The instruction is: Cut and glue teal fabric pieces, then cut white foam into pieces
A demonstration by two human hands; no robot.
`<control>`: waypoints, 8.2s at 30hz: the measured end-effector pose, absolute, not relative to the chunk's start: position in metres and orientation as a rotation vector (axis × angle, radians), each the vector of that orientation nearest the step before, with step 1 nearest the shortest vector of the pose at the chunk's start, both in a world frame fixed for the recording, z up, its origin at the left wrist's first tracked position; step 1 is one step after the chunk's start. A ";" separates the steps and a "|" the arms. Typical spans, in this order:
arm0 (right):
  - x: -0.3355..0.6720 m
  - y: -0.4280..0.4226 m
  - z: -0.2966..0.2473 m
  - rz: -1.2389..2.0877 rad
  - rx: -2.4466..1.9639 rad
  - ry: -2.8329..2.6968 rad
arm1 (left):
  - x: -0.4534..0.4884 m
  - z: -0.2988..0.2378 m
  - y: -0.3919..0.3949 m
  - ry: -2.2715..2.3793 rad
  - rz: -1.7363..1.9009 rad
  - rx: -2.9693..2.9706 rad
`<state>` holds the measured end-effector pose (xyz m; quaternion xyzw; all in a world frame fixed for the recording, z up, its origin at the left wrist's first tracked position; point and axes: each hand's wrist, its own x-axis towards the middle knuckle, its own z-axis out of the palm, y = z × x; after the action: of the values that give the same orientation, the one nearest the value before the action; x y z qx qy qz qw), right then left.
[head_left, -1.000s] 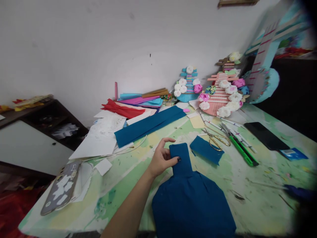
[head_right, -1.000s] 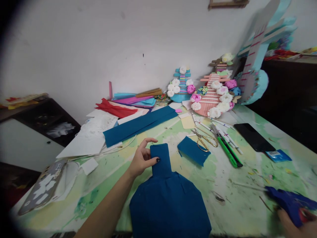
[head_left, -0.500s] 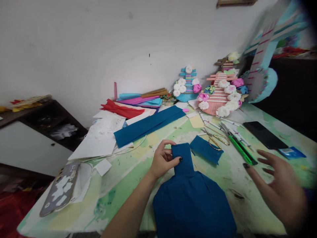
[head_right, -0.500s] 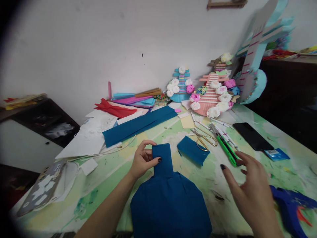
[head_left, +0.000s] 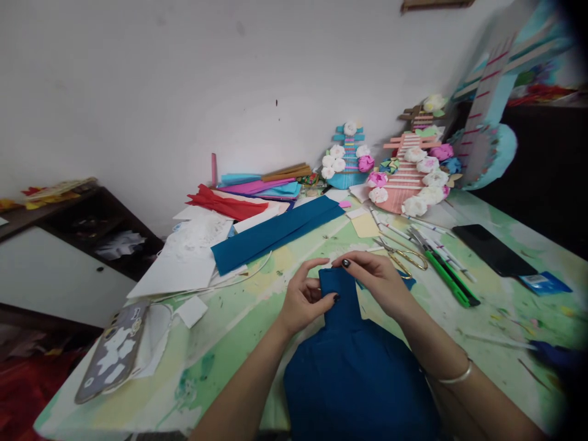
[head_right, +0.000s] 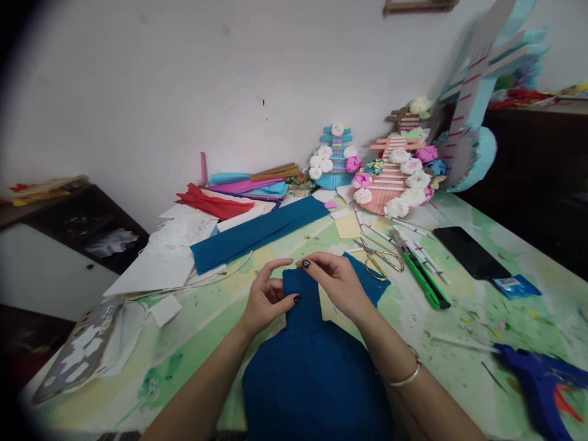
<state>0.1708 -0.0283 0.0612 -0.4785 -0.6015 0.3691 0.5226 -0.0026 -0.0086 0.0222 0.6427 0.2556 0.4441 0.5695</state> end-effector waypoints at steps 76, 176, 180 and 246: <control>0.178 -0.007 0.084 1.305 -1.231 -1.575 | 0.009 0.017 -0.021 0.468 0.718 1.292; 0.193 -0.038 0.007 1.281 -0.961 -1.140 | -0.007 0.100 0.092 0.825 1.193 1.682; 0.191 -0.039 0.007 1.323 -0.968 -1.112 | -0.006 0.099 0.090 0.800 1.119 1.618; 0.205 -0.031 -0.005 1.133 -1.009 -1.026 | -0.053 0.086 0.017 1.077 0.981 1.555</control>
<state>0.2054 -0.0310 -0.0050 -0.4369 -0.4444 0.4906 0.6091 -0.0530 0.0165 0.0856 0.6386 0.4423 0.4029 0.4840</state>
